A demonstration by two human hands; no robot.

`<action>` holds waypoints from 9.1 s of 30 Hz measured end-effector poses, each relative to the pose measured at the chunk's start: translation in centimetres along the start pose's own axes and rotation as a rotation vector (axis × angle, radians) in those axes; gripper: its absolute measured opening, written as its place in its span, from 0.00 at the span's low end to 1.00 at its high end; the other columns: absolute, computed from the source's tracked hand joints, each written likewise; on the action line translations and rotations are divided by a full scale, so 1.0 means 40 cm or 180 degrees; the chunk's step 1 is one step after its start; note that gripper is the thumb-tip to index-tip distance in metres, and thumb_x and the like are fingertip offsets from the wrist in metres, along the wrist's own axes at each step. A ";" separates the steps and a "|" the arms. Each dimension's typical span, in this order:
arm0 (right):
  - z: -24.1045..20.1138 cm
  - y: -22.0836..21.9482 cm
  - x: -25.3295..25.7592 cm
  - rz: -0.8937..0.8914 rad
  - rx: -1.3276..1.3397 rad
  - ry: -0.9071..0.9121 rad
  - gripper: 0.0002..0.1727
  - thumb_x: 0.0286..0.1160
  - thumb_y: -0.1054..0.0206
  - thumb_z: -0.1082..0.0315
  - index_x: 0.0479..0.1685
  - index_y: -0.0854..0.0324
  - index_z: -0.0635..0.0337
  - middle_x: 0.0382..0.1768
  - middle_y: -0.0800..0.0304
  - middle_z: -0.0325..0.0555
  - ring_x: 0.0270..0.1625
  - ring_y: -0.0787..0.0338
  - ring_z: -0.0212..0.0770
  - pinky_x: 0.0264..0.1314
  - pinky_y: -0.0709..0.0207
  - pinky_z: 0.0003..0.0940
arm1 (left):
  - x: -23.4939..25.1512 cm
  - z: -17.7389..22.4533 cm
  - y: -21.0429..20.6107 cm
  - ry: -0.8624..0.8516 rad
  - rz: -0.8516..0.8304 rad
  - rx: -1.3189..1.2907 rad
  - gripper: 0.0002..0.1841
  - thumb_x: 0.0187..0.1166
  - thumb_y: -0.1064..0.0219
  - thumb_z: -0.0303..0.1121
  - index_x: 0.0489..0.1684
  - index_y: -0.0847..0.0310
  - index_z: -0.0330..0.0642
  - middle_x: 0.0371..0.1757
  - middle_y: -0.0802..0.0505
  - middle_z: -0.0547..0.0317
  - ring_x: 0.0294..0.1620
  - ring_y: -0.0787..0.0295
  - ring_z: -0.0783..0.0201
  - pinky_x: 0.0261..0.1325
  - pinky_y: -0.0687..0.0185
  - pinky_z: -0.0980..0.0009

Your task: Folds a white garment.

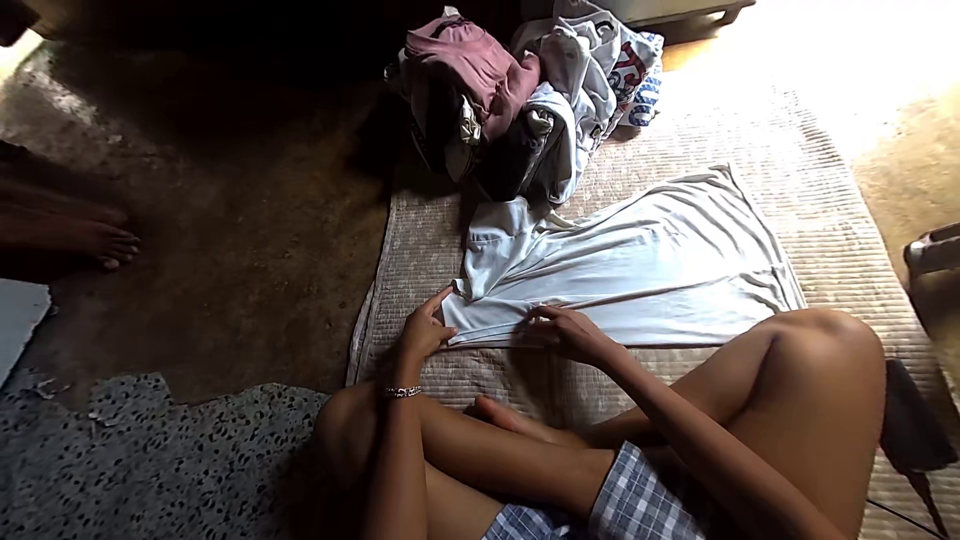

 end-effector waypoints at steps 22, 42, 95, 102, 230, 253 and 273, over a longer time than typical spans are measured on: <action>0.632 0.757 -0.226 0.0941 -0.1837 -0.1998 0.14 0.66 0.25 0.79 0.51 0.15 0.69 0.57 0.19 0.76 0.72 0.29 0.83 0.68 0.52 0.91 | 0.340 0.408 0.133 -0.0442 0.0542 -0.1109 0.10 0.80 0.32 0.26 0.54 0.17 0.34 0.43 0.10 0.57 0.37 0.15 0.73 0.45 0.16 0.73; 0.464 0.582 -0.697 -0.0163 -0.0878 -0.2182 0.11 0.63 0.26 0.85 0.43 0.07 0.67 0.45 0.12 0.75 0.56 0.18 0.76 0.62 0.29 0.72 | -0.030 0.113 0.040 -0.1156 -0.1241 0.0100 0.17 0.66 0.33 0.17 0.55 0.18 0.30 0.43 0.13 0.60 0.40 0.21 0.77 0.48 0.23 0.77; 0.155 0.407 -0.149 0.1394 -0.0400 -0.1445 0.16 0.82 0.41 0.78 0.65 0.25 0.77 0.51 0.11 0.68 0.52 0.08 0.60 0.54 0.14 0.54 | 0.152 0.117 0.056 -0.0845 0.0779 -0.0410 0.13 0.83 0.37 0.22 0.62 0.15 0.33 0.61 0.12 0.33 0.54 0.16 0.39 0.58 0.24 0.42; 0.112 0.142 0.164 0.0433 0.0604 -0.1340 0.23 0.83 0.33 0.68 0.76 0.23 0.61 0.50 0.11 0.66 0.50 0.11 0.61 0.59 0.20 0.57 | 0.101 0.159 0.030 -0.0586 0.0146 0.0885 0.19 0.82 0.29 0.40 0.48 0.14 0.26 0.49 0.10 0.30 0.54 0.12 0.36 0.62 0.22 0.37; 0.016 0.115 -0.077 -0.0013 -0.0627 -0.0391 0.26 0.83 0.50 0.80 0.80 0.28 0.66 0.81 0.25 0.60 0.84 0.25 0.55 0.86 0.35 0.48 | 0.076 0.241 -0.013 -0.0712 0.0356 0.1514 0.23 0.78 0.31 0.29 0.73 0.22 0.33 0.69 0.16 0.28 0.66 0.17 0.27 0.64 0.26 0.27; 0.261 0.458 -0.562 -0.0882 -0.1746 -0.4807 0.23 0.78 0.32 0.64 0.67 0.20 0.70 0.71 0.21 0.72 0.76 0.23 0.71 0.68 0.32 0.74 | -0.017 0.127 -0.019 -0.1411 -0.1622 0.2435 0.18 0.77 0.26 0.27 0.64 0.17 0.31 0.58 0.11 0.31 0.64 0.15 0.34 0.70 0.27 0.36; 0.481 0.586 -0.767 0.0864 0.0655 -0.4843 0.29 0.89 0.41 0.53 0.73 0.28 0.72 0.65 0.19 0.68 0.62 0.18 0.57 0.67 0.29 0.59 | 0.143 -0.020 0.080 0.0369 -0.0151 -0.0500 0.23 0.91 0.44 0.46 0.66 0.22 0.33 0.55 0.13 0.40 0.48 0.17 0.56 0.55 0.22 0.55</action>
Point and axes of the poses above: each hand's wrist, its own x-axis towards the middle knuckle, its own y-axis out of the back of the hand, z = x × y, the point moved 8 cm from there along x, towards the middle knuckle
